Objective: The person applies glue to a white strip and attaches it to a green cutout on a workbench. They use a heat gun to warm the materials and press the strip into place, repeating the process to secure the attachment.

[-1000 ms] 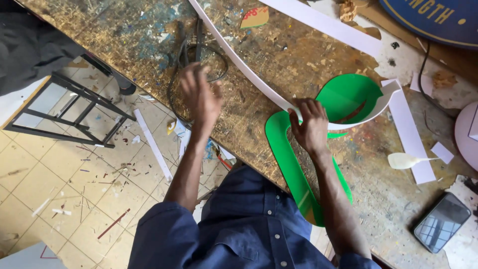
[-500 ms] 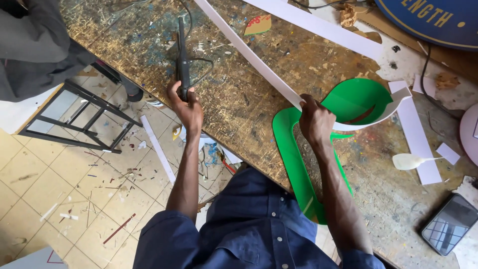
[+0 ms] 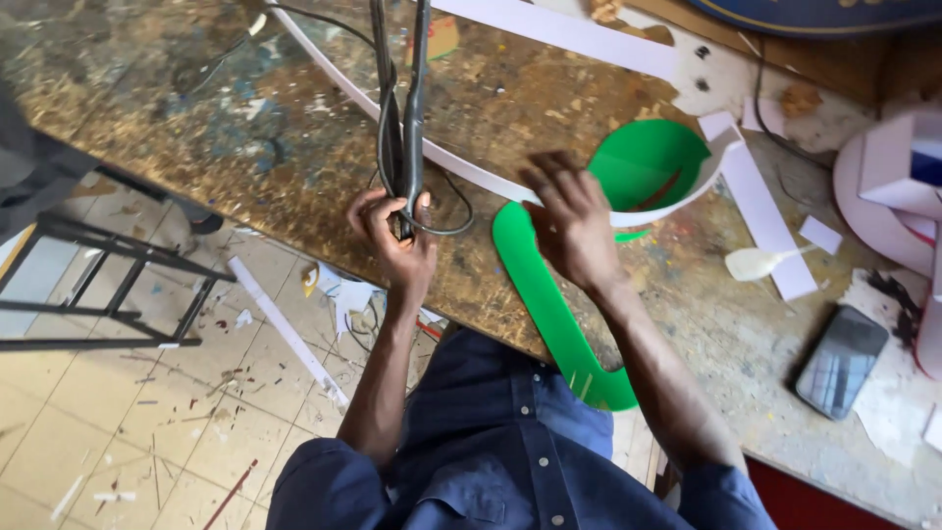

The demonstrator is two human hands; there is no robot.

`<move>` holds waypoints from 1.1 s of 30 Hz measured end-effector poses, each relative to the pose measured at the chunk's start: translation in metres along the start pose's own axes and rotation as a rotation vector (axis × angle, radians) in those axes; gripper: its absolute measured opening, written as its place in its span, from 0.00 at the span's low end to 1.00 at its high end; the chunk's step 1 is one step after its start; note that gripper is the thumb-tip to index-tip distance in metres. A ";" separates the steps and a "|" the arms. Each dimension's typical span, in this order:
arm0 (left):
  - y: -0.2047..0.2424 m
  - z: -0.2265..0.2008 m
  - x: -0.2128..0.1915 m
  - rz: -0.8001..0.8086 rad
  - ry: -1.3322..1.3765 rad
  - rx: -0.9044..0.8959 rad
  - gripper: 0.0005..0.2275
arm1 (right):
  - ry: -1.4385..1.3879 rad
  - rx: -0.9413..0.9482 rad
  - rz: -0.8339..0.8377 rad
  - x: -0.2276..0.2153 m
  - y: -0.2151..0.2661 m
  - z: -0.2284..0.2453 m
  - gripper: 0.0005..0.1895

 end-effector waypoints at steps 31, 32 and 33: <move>-0.002 -0.059 -0.033 -0.037 0.126 0.403 0.07 | -0.845 0.160 0.014 0.017 0.012 0.017 0.20; 0.005 -0.053 -0.040 -0.077 0.114 0.444 0.09 | -0.893 0.161 -0.105 0.009 0.005 0.017 0.19; 0.011 -0.047 -0.048 -0.114 0.102 0.487 0.10 | -0.940 0.163 -0.228 0.001 -0.001 0.018 0.18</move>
Point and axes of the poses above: each hand's wrist, its own y-axis away from the middle knuckle, its own x-axis out of the palm, z = x × y, the point moved 2 cm from there along -y, towards the middle knuckle, and after that the axes turned 3 degrees about -z, right-handed, at the moved point
